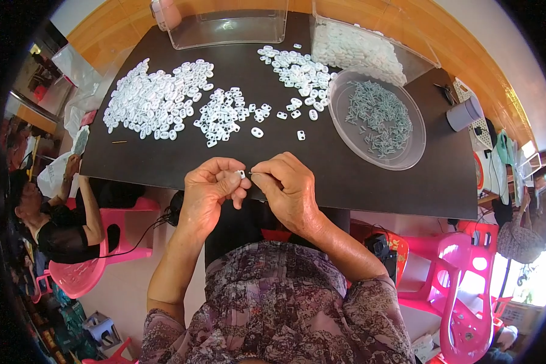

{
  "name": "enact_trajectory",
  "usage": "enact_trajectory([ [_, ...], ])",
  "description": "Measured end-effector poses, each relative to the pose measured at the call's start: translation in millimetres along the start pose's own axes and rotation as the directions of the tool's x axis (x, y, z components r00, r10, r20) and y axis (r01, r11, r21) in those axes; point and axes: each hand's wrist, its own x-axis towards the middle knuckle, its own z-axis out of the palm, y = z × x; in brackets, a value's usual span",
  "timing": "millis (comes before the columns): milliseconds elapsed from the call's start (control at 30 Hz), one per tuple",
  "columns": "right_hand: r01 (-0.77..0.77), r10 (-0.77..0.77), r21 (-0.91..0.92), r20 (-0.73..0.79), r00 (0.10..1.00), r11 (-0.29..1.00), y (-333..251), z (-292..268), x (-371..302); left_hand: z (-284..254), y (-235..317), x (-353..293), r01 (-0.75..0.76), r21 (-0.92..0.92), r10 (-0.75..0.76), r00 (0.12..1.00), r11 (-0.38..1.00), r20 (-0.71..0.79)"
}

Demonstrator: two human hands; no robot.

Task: Manually assembling small white plastic components by inserting metal pins into them at a workshop table.

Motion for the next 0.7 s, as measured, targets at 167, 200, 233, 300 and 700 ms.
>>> enact_trajectory([
  [167,-0.087,0.084,0.069,0.052,0.995,0.994,-4,1,1,-3,-1,-2,-0.145,0.129,0.146,0.989,0.981,0.002],
  [200,-0.088,0.084,0.069,0.053,0.995,0.994,-4,2,2,-4,-1,-2,-0.144,0.128,0.145,0.989,0.981,0.002],
  [233,-0.092,0.087,0.089,0.055,0.995,0.992,-3,3,1,-4,-1,-2,-0.152,0.144,0.152,0.988,0.978,0.008],
  [300,-0.097,0.092,0.110,0.057,0.994,0.989,-3,6,0,-2,-1,-4,-0.158,0.161,0.158,0.987,0.974,0.014],
  [700,-0.152,0.141,0.191,0.070,0.988,0.970,-7,15,-6,2,-5,-13,-0.148,-0.027,0.146,0.986,0.989,-0.075],
])
